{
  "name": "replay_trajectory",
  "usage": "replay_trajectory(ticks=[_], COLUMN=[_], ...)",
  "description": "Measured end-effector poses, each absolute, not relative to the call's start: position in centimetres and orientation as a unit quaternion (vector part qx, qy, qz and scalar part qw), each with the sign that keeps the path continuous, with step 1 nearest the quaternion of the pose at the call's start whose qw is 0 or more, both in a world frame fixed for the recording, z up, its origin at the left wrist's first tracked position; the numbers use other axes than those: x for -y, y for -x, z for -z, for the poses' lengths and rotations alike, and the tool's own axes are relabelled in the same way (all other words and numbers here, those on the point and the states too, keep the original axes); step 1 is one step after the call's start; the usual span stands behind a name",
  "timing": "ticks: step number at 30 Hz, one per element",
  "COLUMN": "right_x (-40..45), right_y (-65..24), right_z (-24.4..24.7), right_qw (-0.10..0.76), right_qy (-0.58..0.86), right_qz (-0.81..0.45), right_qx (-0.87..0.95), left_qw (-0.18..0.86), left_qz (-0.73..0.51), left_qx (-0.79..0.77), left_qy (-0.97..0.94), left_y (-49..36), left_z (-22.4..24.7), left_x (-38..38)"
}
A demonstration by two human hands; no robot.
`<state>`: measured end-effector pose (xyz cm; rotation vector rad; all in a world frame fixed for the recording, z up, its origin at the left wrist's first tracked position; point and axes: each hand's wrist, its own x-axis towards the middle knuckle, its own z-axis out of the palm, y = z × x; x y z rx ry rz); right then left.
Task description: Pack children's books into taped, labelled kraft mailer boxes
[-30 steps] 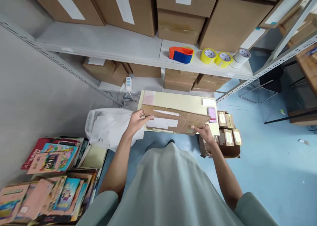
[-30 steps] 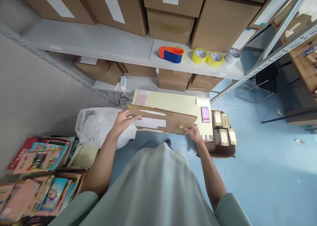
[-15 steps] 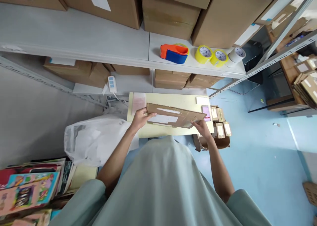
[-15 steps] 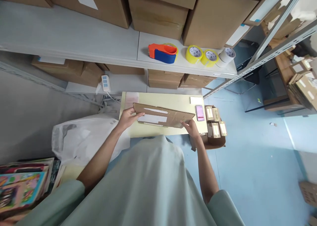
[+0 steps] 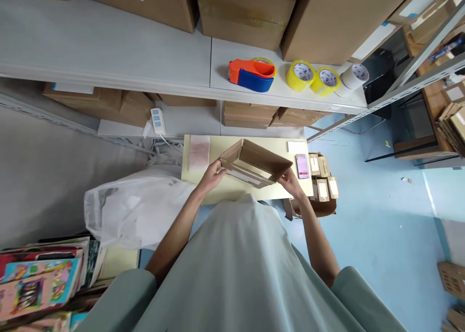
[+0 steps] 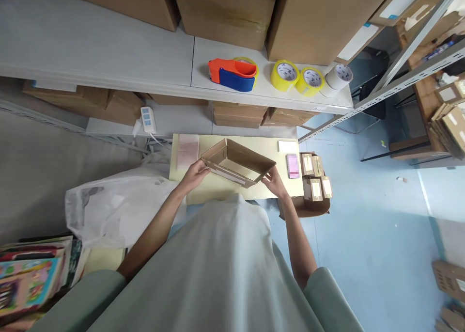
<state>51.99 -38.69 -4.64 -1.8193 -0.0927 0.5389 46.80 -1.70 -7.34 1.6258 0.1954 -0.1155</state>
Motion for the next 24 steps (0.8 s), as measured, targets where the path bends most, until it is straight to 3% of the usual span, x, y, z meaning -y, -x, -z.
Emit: replay_trajectory(ticks=[5, 12, 24], right_x=[39.0, 41.2, 40.8], right_y=[-54.2, -56.8, -58.1], right_z=[4.7, 4.9, 6.0], right_qw=[0.58, 0.603, 0.619], right_qy=[0.759, 0.702, 0.693], right_qz=[-0.281, -0.379, -0.364], right_qx=[0.097, 0.026, 0.067], left_qw=[0.67, 0.771, 0.694], left_qz=[0.04, 0.036, 0.077], left_qx=[-0.195, -0.284, -0.329], left_qy=[-0.715, -0.569, -0.636], left_y=[-46.6, -46.3, -46.6], left_z=[8.3, 6.9, 6.4], left_x=[3.5, 6.8, 7.5])
